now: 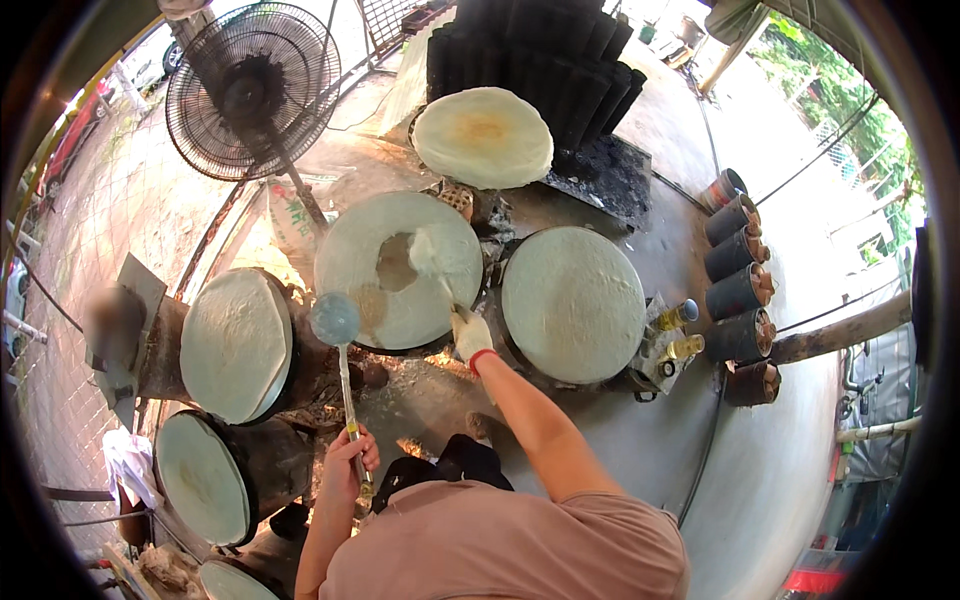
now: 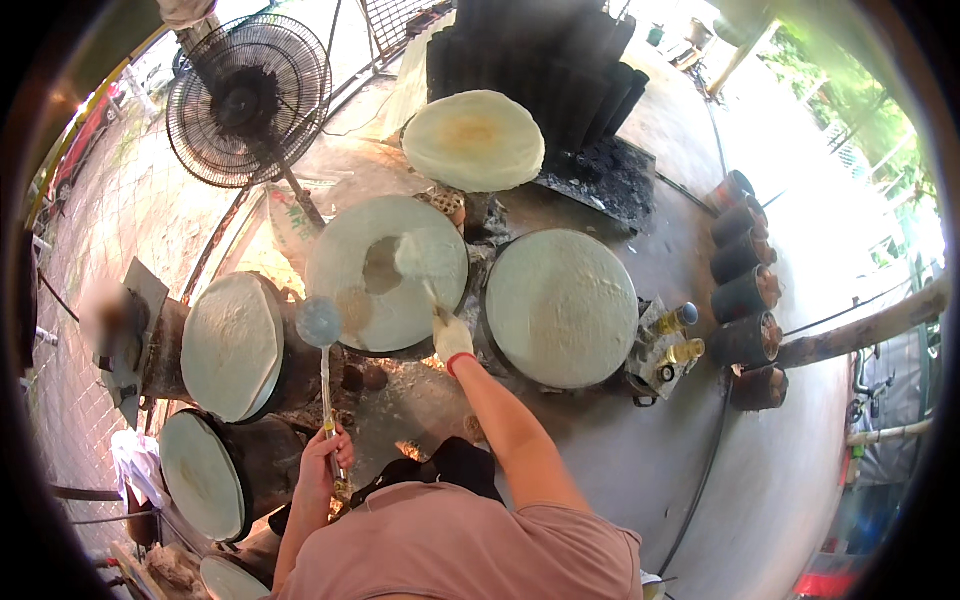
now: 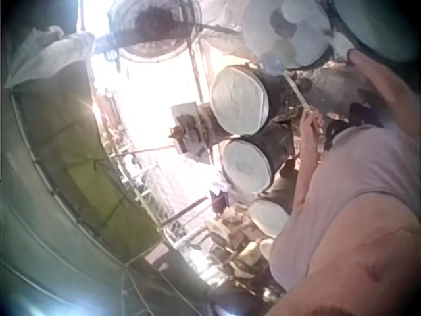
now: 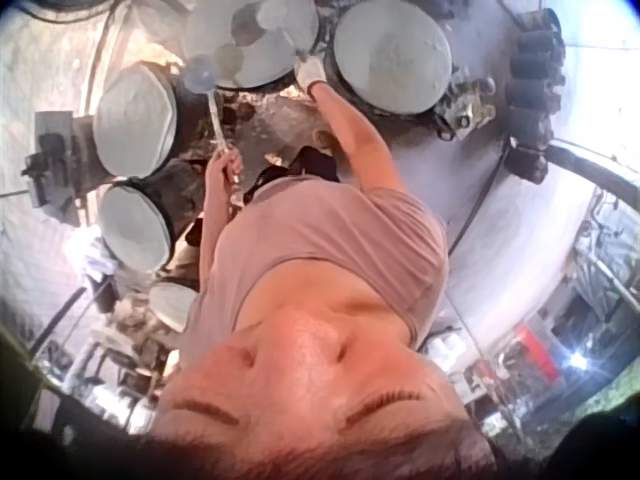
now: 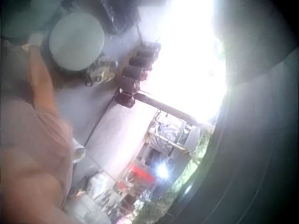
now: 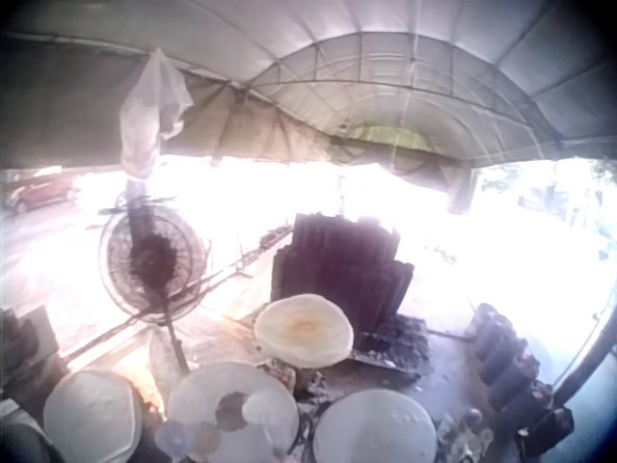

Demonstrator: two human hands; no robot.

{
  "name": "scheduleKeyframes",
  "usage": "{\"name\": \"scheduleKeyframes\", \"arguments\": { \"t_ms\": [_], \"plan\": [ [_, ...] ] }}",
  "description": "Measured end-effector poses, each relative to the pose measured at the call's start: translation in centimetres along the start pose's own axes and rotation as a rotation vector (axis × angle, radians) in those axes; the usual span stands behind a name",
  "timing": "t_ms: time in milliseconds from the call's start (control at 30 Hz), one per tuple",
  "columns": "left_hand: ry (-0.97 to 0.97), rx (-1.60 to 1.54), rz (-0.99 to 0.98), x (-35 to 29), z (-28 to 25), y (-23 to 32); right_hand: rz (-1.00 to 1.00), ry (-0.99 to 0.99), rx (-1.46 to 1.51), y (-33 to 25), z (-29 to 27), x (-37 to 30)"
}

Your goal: The person pours batter from a large metal bowl onto several hot circular pans using a ladle. They spread the batter into thin, round crepes with a wooden stick and then lift the cooked crepes off the pans to stack them.

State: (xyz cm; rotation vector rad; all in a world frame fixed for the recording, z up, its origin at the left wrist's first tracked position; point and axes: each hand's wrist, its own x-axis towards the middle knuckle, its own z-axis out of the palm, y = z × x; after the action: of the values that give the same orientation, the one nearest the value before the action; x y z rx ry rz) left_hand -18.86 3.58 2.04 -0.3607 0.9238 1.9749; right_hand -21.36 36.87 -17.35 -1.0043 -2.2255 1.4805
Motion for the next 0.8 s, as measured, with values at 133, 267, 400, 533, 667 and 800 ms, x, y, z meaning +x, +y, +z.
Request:
{"name": "scheduleKeyframes", "arguments": {
  "t_ms": [133,267,400,533,667,800],
  "plan": [
    [0.019,0.009,-0.003,0.4,1.3,-0.7,-0.077,-0.193,-0.044,-1.7,-3.5,5.2],
    [0.095,0.004,0.011,0.7,2.4,-1.9,-0.026,-0.235,-0.175,-4.6,-5.3,2.6],
    [0.142,-0.066,0.014,0.9,3.6,-3.3,-0.236,-0.366,-0.293,-6.4,-4.8,7.2],
    [0.175,-0.069,0.012,1.1,3.2,-4.5,-0.073,-0.405,-0.143,-4.9,-5.7,8.5],
    [0.217,-0.141,-0.009,0.8,2.3,-5.3,0.011,-0.761,0.001,-5.2,-9.0,4.6],
    [0.314,0.110,-0.017,2.7,2.3,-4.6,-0.116,-0.382,0.114,-6.2,-8.3,7.2]
  ]
}}
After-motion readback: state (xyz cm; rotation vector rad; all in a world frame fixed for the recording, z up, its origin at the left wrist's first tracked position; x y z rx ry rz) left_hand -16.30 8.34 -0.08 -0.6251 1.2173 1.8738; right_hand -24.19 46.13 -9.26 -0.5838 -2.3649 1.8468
